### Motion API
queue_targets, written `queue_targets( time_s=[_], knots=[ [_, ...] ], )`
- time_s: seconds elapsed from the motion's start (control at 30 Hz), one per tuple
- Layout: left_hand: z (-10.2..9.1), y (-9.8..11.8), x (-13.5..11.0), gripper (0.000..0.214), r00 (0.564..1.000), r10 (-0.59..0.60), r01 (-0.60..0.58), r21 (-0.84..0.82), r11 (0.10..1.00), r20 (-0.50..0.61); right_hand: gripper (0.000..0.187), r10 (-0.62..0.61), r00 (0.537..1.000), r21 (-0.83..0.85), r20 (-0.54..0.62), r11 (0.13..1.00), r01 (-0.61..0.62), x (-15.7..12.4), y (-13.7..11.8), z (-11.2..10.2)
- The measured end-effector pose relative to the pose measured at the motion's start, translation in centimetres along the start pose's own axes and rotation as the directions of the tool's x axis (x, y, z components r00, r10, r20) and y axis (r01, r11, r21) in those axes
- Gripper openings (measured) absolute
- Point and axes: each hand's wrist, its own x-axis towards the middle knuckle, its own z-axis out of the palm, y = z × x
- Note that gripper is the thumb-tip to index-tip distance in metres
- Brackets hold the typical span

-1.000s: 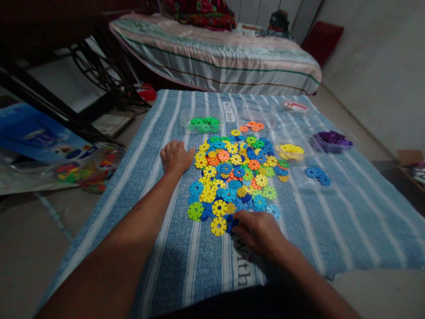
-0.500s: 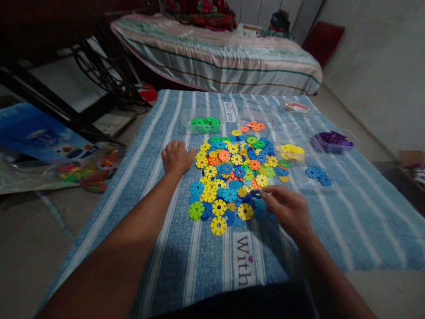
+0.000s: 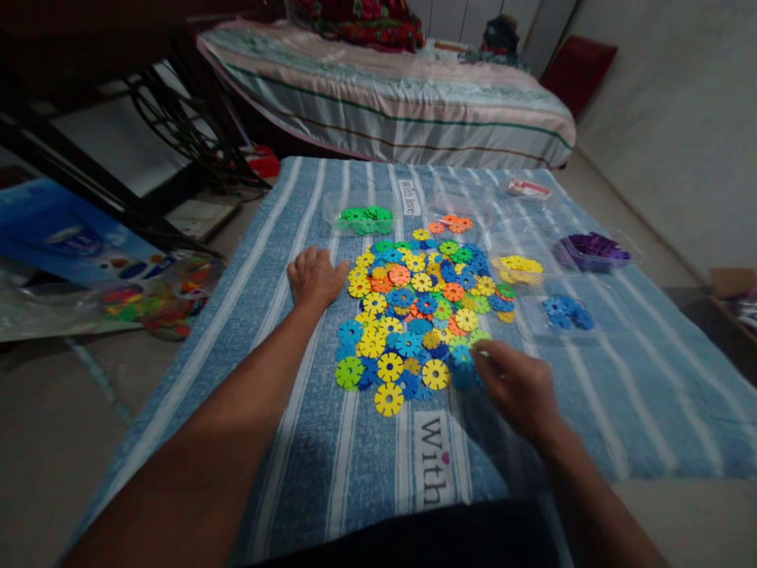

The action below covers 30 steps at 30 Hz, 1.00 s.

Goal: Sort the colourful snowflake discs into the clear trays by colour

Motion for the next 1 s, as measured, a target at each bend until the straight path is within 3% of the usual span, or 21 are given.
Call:
queue_targets(
  time_s=[0.1, 0.27, 0.4, 0.53, 0.6, 0.7, 0.87, 1.0],
  knots=[
    [0.0, 0.0, 0.0, 0.051, 1.0, -0.001, 0.001, -0.001, 1.0, 0.001, 0.022, -0.111, 0.964, 0.078, 0.242, 0.992, 0.095, -1.1, -2.5, 1.9],
    [-0.1, 0.0, 0.0, 0.049, 1.0, -0.003, 0.003, -0.008, 1.0, -0.003, 0.02, -0.167, 0.844, 0.037, 0.51, 0.984, 0.173, -0.4, -4.9, 2.9],
    [-0.2, 0.1, 0.0, 0.05, 1.0, 0.001, -0.001, -0.019, 1.0, 0.0, 0.029, -0.134, 0.755, -0.037, 0.641, 0.978, 0.204, 0.8, -6.1, 2.7],
    [-0.4, 0.1, -0.1, 0.051, 1.0, -0.001, 0.001, -0.032, 0.999, 0.009, 0.029, -0.108, 0.719, -0.067, 0.686, 0.975, 0.21, 1.2, -6.5, 2.6],
    [-0.3, 0.1, -0.1, 0.052, 1.0, -0.001, 0.002, -0.033, 0.999, 0.006, 0.026, -0.126, 0.735, -0.048, 0.667, 0.976, 0.211, 1.0, -6.4, 2.8],
    [-0.2, 0.1, -0.1, 0.052, 1.0, -0.002, 0.003, -0.033, 0.999, 0.011, 0.015, -0.198, 0.799, 0.01, 0.567, 0.972, 0.234, 0.4, -5.8, 3.2],
    [-0.2, 0.1, 0.0, 0.051, 1.0, -0.008, 0.008, -0.039, 0.999, 0.022, 0.023, -0.376, 0.886, 0.138, 0.271, 0.926, 0.351, -0.8, -4.3, 3.7],
    [-0.4, 0.2, -0.1, 0.051, 1.0, -0.005, 0.006, -0.039, 0.999, 0.023, 0.026, -0.329, 0.934, 0.134, 0.14, 0.941, 0.311, -0.8, -2.3, 2.9]
  ],
)
